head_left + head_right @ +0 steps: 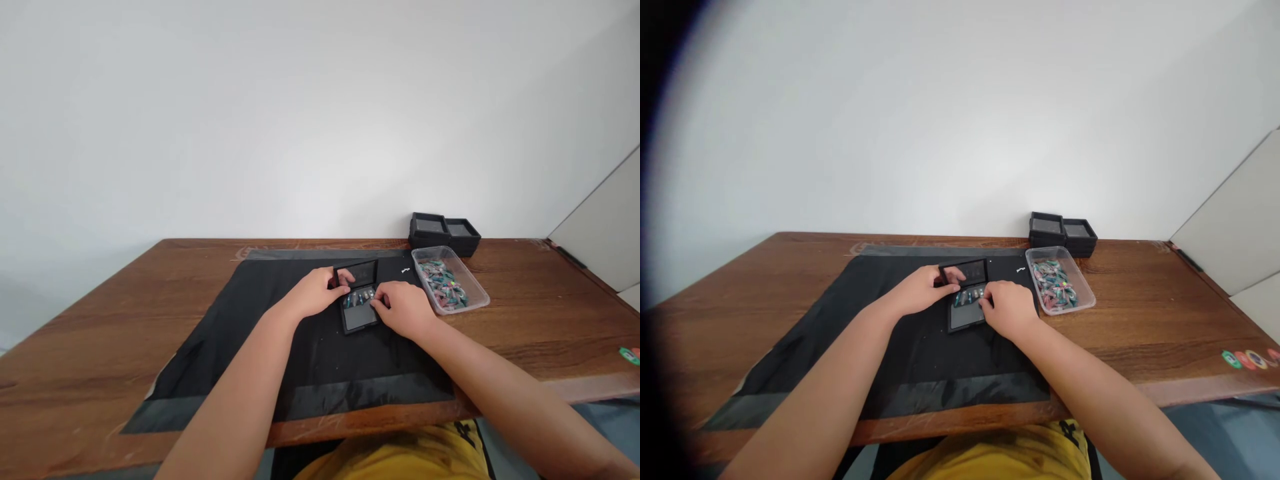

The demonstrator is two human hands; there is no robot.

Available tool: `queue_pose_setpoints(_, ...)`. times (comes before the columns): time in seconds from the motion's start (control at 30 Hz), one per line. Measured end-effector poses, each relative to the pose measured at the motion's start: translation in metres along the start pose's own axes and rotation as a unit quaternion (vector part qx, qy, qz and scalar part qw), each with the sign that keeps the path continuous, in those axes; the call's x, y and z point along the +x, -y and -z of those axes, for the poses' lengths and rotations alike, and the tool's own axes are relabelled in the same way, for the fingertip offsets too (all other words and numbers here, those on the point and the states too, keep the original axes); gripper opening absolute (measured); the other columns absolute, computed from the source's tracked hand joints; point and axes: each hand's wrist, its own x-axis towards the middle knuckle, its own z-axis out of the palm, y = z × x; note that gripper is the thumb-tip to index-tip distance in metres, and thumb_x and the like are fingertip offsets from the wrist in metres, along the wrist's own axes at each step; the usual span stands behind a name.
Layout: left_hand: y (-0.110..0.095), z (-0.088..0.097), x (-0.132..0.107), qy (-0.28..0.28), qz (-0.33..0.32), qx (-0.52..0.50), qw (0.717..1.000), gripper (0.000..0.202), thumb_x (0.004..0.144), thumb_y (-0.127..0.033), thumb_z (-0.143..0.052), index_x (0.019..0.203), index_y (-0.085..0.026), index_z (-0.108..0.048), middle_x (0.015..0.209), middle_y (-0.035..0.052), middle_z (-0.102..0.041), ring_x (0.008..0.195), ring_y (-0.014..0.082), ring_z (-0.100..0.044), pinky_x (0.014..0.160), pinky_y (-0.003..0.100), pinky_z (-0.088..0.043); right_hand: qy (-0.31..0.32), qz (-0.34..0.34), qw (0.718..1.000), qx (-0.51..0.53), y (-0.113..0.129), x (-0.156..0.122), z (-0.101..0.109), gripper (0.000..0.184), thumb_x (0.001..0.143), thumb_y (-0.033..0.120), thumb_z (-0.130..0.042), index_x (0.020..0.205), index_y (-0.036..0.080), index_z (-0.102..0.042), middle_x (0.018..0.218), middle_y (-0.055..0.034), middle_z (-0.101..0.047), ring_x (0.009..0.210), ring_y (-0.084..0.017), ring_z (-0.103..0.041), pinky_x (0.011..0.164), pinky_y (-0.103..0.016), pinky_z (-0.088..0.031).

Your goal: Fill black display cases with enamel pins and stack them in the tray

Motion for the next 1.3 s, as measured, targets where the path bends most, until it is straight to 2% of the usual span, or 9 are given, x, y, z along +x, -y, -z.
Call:
queue_pose_setpoints(0.3, -0.002, 0.001, -0.001, 0.000, 0.002, 0.000, 1.000, 0.026, 0.081, -0.038, -0.060, 0.099, -0.025, -0.073, 0.094, 0.0026, -0.077, 0.087, 0.0249, -0.070, 0.078, 0.035, -0.053, -0.003, -0.001, 1.000, 0.004, -0.001, 0.002, 0.000, 0.010, 0.092, 0.030, -0.062, 0.090, 0.024, -0.070, 0.089, -0.0009, -0.072, 0.082, -0.016, -0.063, 0.066, -0.027, -0.035)
queue_pose_setpoints(0.5, -0.001, 0.001, -0.001, 0.002, 0.004, -0.004, 1.000, 0.028, 0.081, -0.040, -0.060, 0.100, -0.025, -0.073, 0.094, 0.0030, -0.076, 0.087, 0.0253, -0.070, 0.079, 0.036, -0.052, -0.017, -0.009, 1.000, -0.001, 0.005, -0.003, 0.006, 0.016, 0.094, 0.037, -0.061, 0.089, 0.024, -0.069, 0.077, 0.0004, -0.069, 0.072, -0.015, -0.060, 0.060, -0.027, -0.028)
queue_pose_setpoints(0.6, 0.001, 0.000, 0.000, 0.000, -0.001, -0.008, 1.000, 0.029, 0.080, -0.041, -0.060, 0.099, -0.023, -0.073, 0.091, 0.0032, -0.076, 0.086, 0.0247, -0.069, 0.079, 0.036, -0.051, -0.067, 0.016, 0.998, 0.005, 0.006, -0.010, 0.018, 0.024, 0.096, 0.040, -0.057, 0.083, 0.022, -0.067, 0.075, -0.0002, -0.069, 0.067, -0.014, -0.058, 0.059, -0.027, -0.026)
queue_pose_setpoints(0.67, 0.002, 0.000, 0.001, -0.002, 0.006, -0.014, 1.000, 0.029, 0.080, -0.042, -0.061, 0.099, -0.023, -0.073, 0.091, 0.0029, -0.075, 0.086, 0.0244, -0.069, 0.079, 0.035, -0.051, -0.140, 0.031, 0.990, -0.009, 0.001, -0.013, 0.028, 0.030, 0.099, 0.041, -0.051, 0.082, 0.021, -0.066, 0.079, -0.0024, -0.070, 0.070, -0.015, -0.060, 0.060, -0.027, -0.027)
queue_pose_setpoints(0.77, 0.004, -0.001, 0.001, -0.006, 0.023, -0.024, 0.999, 0.029, 0.080, -0.043, -0.062, 0.098, -0.023, -0.073, 0.091, 0.0031, -0.075, 0.085, 0.0245, -0.069, 0.078, 0.035, -0.052, -0.201, -0.027, 0.978, -0.048, -0.020, -0.010, 0.042, 0.030, 0.101, 0.038, -0.046, 0.090, 0.020, -0.068, 0.088, -0.0058, -0.073, 0.081, -0.019, -0.064, 0.064, -0.028, -0.032)
queue_pose_setpoints(0.83, 0.005, -0.001, 0.000, -0.011, 0.022, -0.021, 0.999, 0.029, 0.080, -0.044, -0.062, 0.097, -0.023, -0.073, 0.093, 0.0036, -0.076, 0.086, 0.0247, -0.069, 0.079, 0.035, -0.052, -0.166, -0.077, 0.978, -0.097, -0.039, -0.004, 0.047, 0.023, 0.097, 0.031, -0.051, 0.096, 0.018, -0.069, 0.097, -0.0091, -0.074, 0.091, -0.024, -0.065, 0.071, -0.030, -0.037)
queue_pose_setpoints(1.0, 0.006, -0.001, 0.001, -0.015, 0.014, -0.007, 1.000, 0.029, 0.080, -0.044, -0.061, 0.097, -0.024, -0.074, 0.100, 0.0041, -0.077, 0.088, 0.0250, -0.070, 0.082, 0.037, -0.052, 0.015, -0.170, 0.978, -0.123, -0.073, 0.011, 0.051, 0.022, 0.092, 0.022, -0.052, 0.094, 0.019, -0.073, 0.101, -0.0118, -0.075, 0.100, -0.028, -0.067, 0.076, -0.034, -0.043)
queue_pose_setpoints(1.17, 0.002, 0.000, 0.000, -0.011, 0.017, 0.001, 1.000, 0.028, 0.080, -0.041, -0.060, 0.098, -0.024, -0.074, 0.099, 0.0034, -0.077, 0.088, 0.0243, -0.069, 0.081, 0.035, -0.052, 0.032, -0.191, 0.974, -0.119, -0.078, 0.012, 0.051, 0.025, 0.083, 0.024, -0.063, 0.106, 0.022, -0.074, 0.115, -0.0124, -0.073, 0.108, -0.029, -0.066, 0.079, -0.033, -0.047)
queue_pose_setpoints(1.3, -0.002, 0.002, -0.001, -0.005, 0.029, 0.002, 1.000, 0.026, 0.080, -0.040, -0.060, 0.096, -0.024, -0.074, 0.101, 0.0032, -0.077, 0.088, 0.0243, -0.069, 0.079, 0.034, -0.052, 0.040, -0.214, 0.968, -0.123, -0.071, 0.011, 0.049, 0.031, 0.076, 0.015, -0.065, 0.104, 0.024, -0.075, 0.109, -0.0126, -0.074, 0.105, -0.030, -0.068, 0.078, -0.034, -0.048)
